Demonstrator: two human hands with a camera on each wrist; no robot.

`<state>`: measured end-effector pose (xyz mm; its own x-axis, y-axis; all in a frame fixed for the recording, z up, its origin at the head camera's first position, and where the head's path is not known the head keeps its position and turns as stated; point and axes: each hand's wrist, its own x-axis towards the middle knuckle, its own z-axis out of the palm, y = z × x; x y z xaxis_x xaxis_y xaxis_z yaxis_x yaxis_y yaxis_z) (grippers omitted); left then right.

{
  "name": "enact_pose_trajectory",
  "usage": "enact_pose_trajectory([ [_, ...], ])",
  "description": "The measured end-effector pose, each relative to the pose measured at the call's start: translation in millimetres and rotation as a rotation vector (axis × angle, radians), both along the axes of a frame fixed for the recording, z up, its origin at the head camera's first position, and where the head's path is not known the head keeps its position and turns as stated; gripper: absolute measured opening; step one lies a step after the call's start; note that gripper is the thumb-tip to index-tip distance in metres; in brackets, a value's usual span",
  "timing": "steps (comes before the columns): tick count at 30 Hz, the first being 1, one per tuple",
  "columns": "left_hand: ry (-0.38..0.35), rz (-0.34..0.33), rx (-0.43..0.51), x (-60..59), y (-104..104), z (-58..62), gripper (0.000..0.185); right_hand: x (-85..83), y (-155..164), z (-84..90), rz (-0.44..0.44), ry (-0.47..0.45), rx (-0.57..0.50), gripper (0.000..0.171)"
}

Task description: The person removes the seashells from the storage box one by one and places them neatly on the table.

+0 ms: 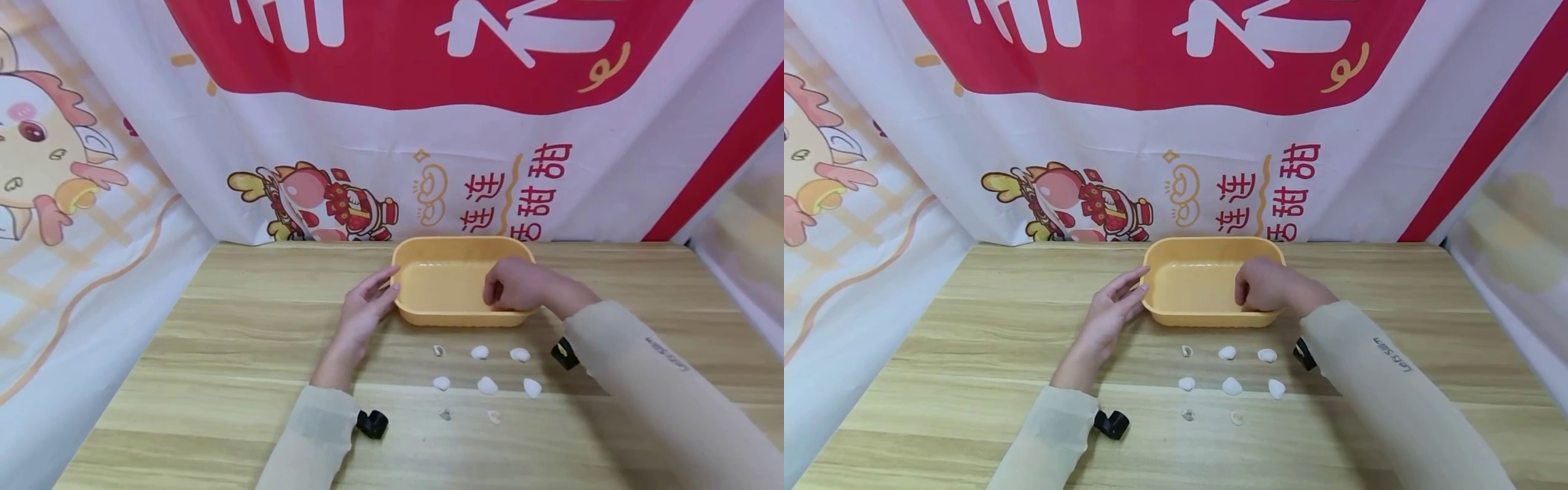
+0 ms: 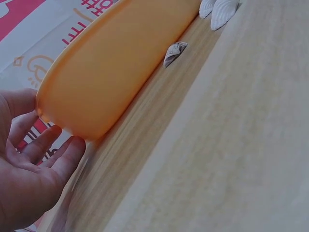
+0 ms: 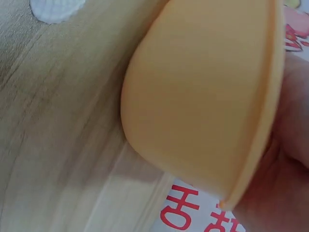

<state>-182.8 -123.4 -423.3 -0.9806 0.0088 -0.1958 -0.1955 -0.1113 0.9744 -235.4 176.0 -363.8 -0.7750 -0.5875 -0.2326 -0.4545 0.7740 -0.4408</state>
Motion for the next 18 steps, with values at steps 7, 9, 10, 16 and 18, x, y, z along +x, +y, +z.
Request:
enact_pose_trajectory([
  [7,-0.008,-0.005,0.002,-0.3,3,0.4,0.038,0.9,1,-2.0,0.053,0.109,0.042,0.019],
  [9,-0.01,-0.003,-0.001,-0.9,3,0.8,0.038,2.6,1,1.0,0.035,0.099,0.071,0.021],
  [10,-0.009,-0.002,-0.004,-1.3,2,0.9,0.038,3.4,0,2.9,0.024,0.091,0.09,0.023],
  [16,-0.022,-0.005,-0.022,-0.7,0,1.7,0.039,4.8,-3,6.8,0.021,0.056,0.161,0.028],
  [18,-0.023,-0.008,-0.024,-0.2,-1,2.8,0.038,3.8,-2,6.7,0.029,0.049,0.154,0.026],
])
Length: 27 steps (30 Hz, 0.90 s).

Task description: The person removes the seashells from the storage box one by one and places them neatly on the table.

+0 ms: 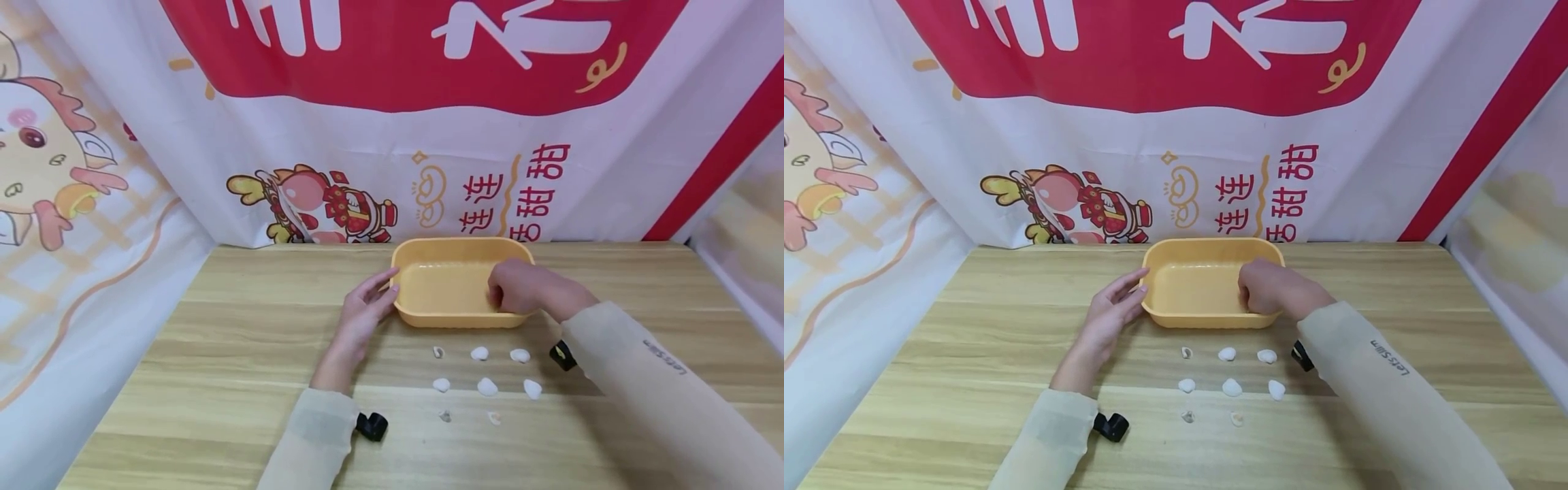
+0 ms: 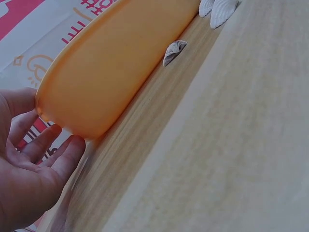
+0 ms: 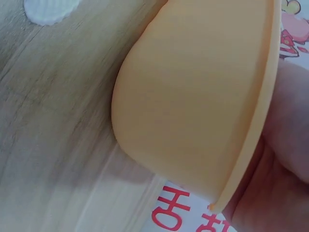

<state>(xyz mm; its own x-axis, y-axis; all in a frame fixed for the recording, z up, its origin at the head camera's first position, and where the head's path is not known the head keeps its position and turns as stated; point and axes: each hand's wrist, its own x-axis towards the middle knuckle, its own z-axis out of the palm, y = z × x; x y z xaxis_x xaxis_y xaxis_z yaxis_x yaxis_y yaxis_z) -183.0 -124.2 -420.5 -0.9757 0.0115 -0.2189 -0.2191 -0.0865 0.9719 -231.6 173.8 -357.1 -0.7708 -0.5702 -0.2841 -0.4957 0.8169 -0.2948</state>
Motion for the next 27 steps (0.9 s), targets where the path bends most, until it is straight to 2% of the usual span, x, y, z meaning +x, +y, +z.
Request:
enact_pose_trajectory([
  [4,0.004,0.003,0.0,1.6,0,-0.7,0.038,-0.9,1,-2.0,0.001,-0.027,-0.052,0.018],
  [7,0.006,0.003,0.0,1.5,0,-0.7,0.037,-1.3,3,-3.1,-0.03,-0.075,-0.135,0.01],
  [9,0.007,0.002,-0.001,1.5,0,-0.5,0.037,-1.1,4,-2.9,-0.079,-0.136,-0.21,0.007],
  [13,0.011,0.003,0.003,1.4,0,-1.1,0.037,0.6,6,0.1,-0.202,-0.268,-0.367,0.016],
  [16,0.014,0.004,0.005,1.1,-1,-1.8,0.037,3.4,7,1.8,-0.27,-0.328,-0.465,0.022],
  [20,0.013,0.001,0.006,0.8,-1,-2.0,0.037,7.4,10,-0.2,-0.296,-0.35,-0.564,0.025],
  [27,0.013,0.0,0.006,0.5,-1,-2.3,0.038,16.1,15,-3.0,-0.335,-0.356,-0.648,0.032],
])
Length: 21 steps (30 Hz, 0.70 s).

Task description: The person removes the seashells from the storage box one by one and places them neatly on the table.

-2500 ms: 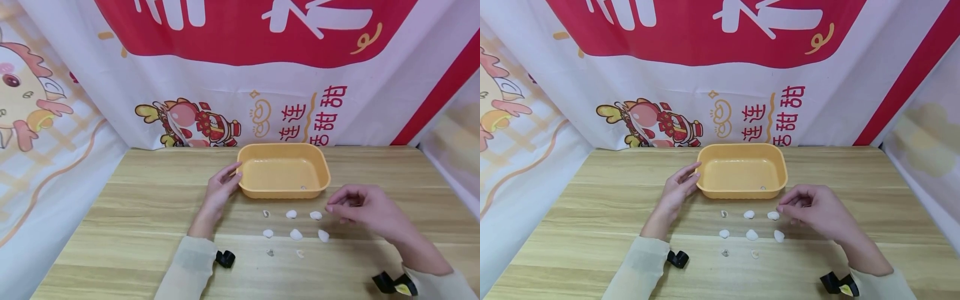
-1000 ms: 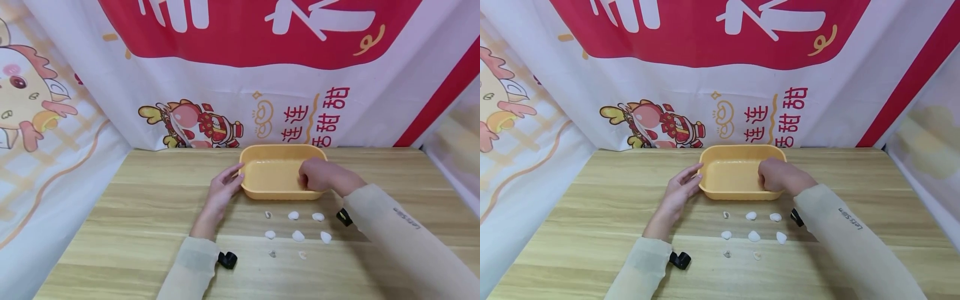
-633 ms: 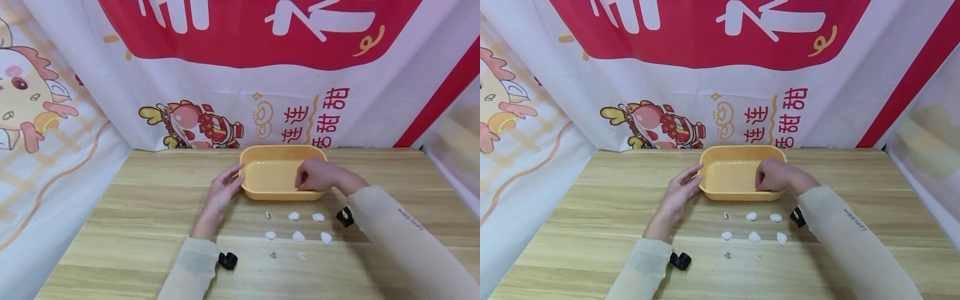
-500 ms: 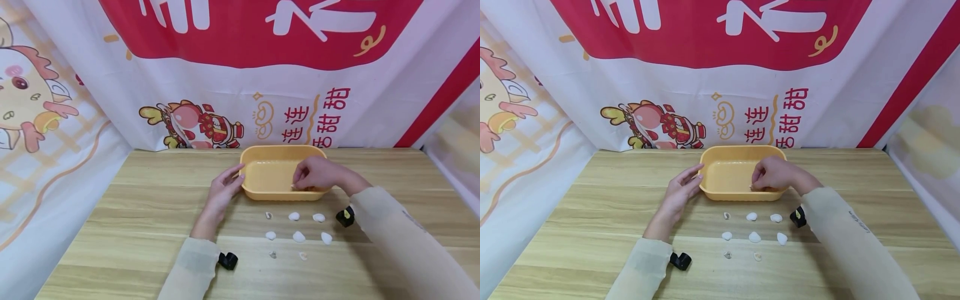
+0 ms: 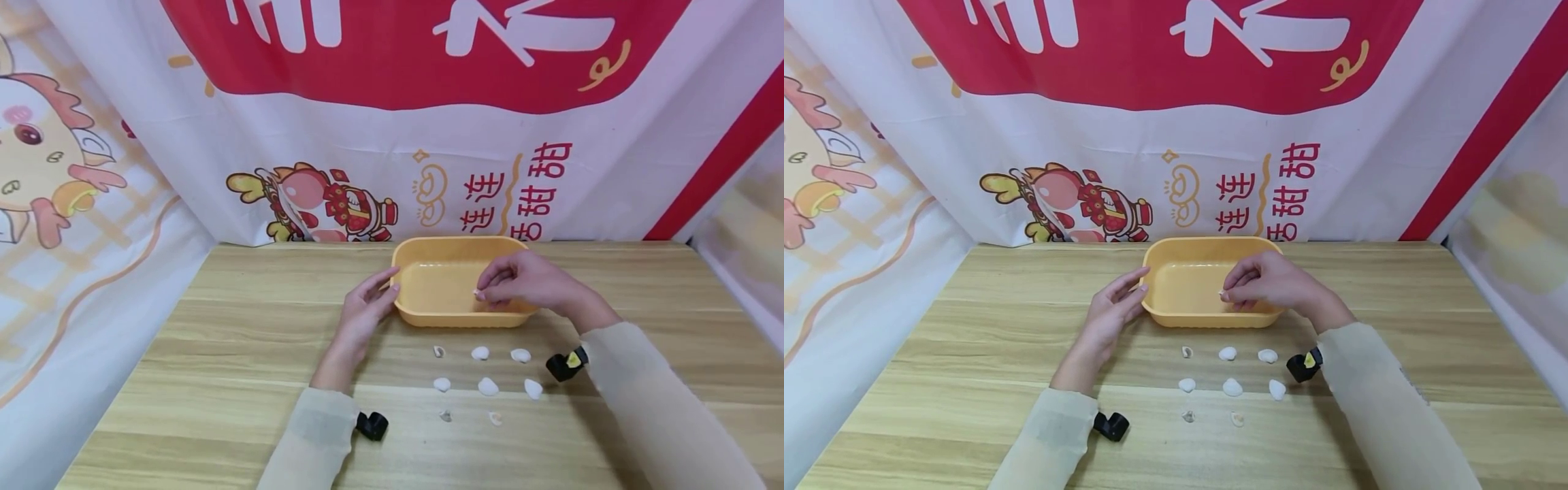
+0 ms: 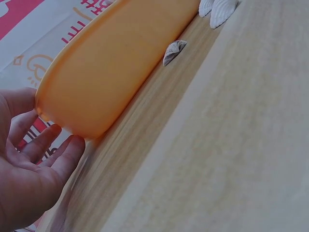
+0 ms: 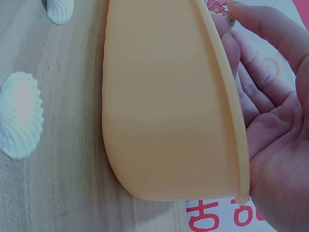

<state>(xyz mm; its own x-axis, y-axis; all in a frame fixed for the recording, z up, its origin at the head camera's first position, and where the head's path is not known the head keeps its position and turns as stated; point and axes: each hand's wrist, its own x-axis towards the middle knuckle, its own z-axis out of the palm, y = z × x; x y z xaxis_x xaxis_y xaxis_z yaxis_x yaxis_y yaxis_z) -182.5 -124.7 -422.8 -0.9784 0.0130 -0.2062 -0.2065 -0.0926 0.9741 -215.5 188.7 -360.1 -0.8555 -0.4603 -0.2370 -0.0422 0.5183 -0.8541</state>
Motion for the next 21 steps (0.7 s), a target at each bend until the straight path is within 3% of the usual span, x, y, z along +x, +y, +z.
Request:
enact_pose_trajectory([
  [13,-0.005,0.001,-0.008,0.6,1,1.5,0.037,14.2,-3,3.9,-0.07,0.04,-0.094,0.028],
  [21,0.006,0.004,-0.007,0.7,1,-0.3,0.037,21.4,-7,8.9,-0.131,0.154,-0.033,0.024],
])
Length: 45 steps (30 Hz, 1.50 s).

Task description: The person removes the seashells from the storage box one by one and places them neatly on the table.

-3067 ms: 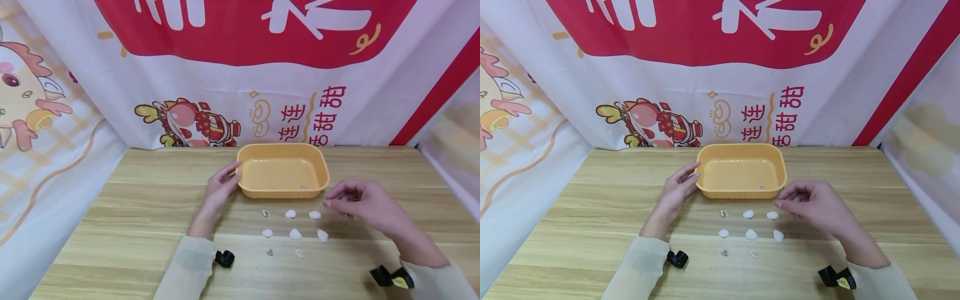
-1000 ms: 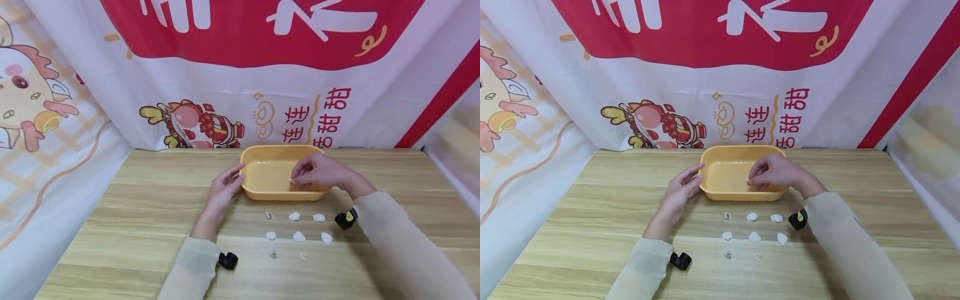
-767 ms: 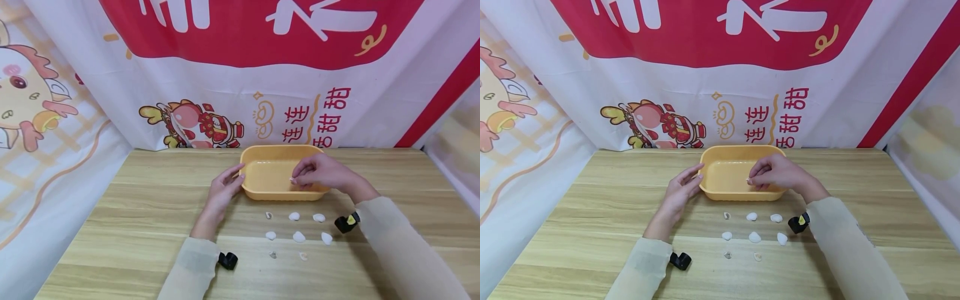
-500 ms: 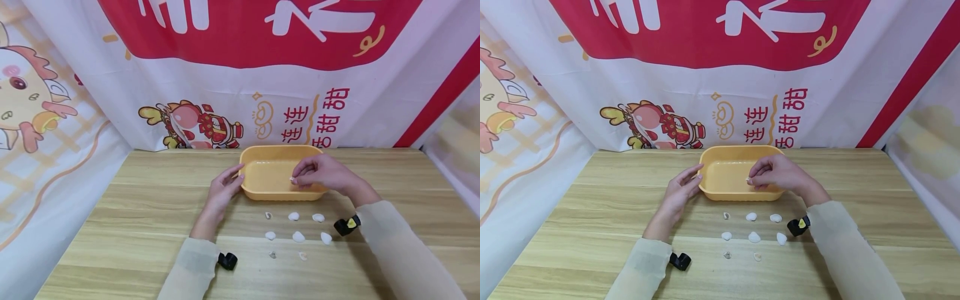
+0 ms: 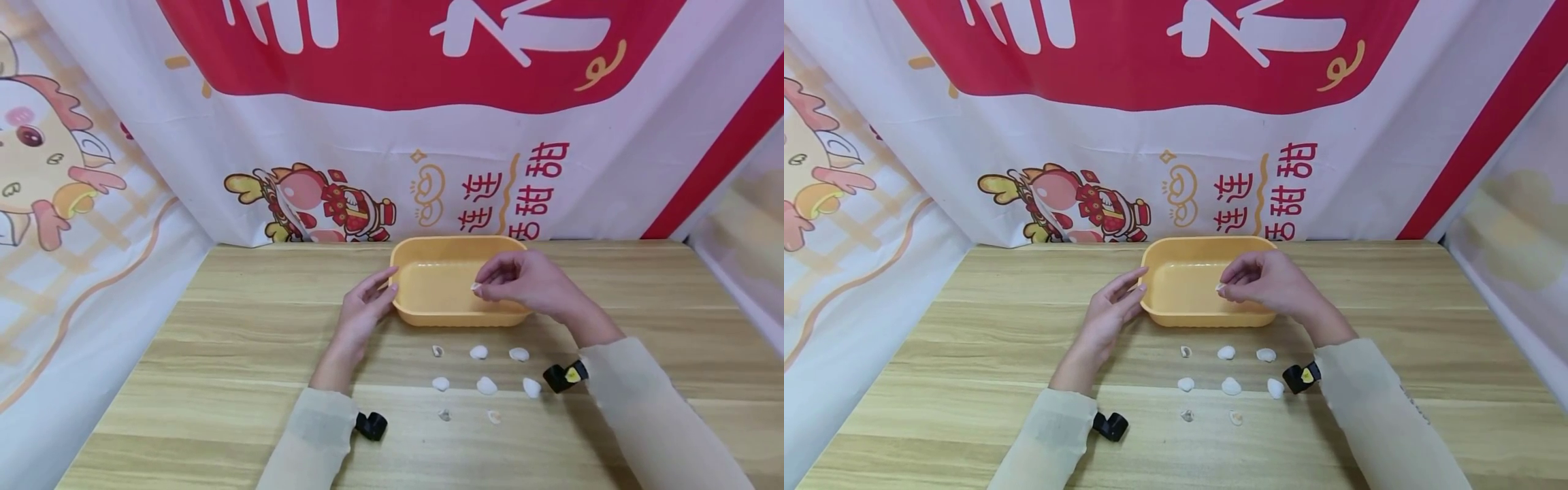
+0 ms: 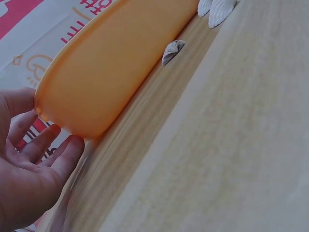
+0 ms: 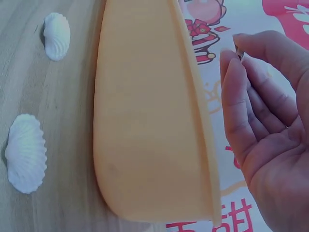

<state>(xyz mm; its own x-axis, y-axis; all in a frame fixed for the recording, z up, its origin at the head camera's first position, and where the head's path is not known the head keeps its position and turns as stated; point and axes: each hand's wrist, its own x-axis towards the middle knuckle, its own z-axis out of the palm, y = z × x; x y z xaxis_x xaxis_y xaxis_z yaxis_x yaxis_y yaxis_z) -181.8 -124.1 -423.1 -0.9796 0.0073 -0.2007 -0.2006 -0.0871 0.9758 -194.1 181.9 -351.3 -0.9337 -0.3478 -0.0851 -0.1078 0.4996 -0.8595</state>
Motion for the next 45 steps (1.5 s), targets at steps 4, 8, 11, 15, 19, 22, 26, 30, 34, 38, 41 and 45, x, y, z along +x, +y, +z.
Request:
enact_pose_trajectory([
  [4,-0.001,-0.001,0.001,-0.2,0,0.6,0.037,2.9,-1,5.1,-0.037,0.051,0.02,0.024],
  [8,0.003,0.0,0.003,-0.5,0,0.2,0.037,6.3,-2,11.1,-0.067,0.106,0.043,0.021],
  [11,0.005,0.003,0.006,-0.5,0,-0.1,0.037,7.9,-3,15.6,-0.068,0.134,0.049,0.02],
  [15,0.006,0.005,0.013,-0.4,1,-0.6,0.038,10.1,-4,20.7,-0.064,0.147,0.053,0.021],
  [19,0.003,0.003,0.011,-0.5,0,-2.0,0.037,12.8,-5,23.1,-0.064,0.15,0.059,0.02],
  [22,0.01,0.001,0.015,-0.4,1,-2.1,0.037,16.3,-5,23.7,-0.059,0.16,0.051,0.019],
  [26,0.021,0.006,0.032,-1.0,1,-1.9,0.038,23.9,-5,24.2,-0.04,0.193,0.024,0.017],
  [30,0.016,0.011,0.037,-1.5,1,-2.1,0.037,37.3,-4,25.0,-0.04,0.206,0.006,0.016],
  [34,0.016,0.011,0.036,-0.9,1,-1.3,0.038,54.0,1,23.3,-0.05,0.202,-0.019,0.015],
  [38,0.017,0.014,0.037,-0.5,0,-1.0,0.038,70.1,11,17.9,-0.033,0.228,-0.041,0.011],
  [41,0.017,0.013,0.038,-0.2,-1,-0.6,0.038,82.7,19,11.1,0.014,0.252,-0.038,0.012],
  [45,0.011,0.004,0.04,-0.4,0,-0.1,0.037,99.8,32,-5.1,0.123,0.266,-0.012,0.019],
])
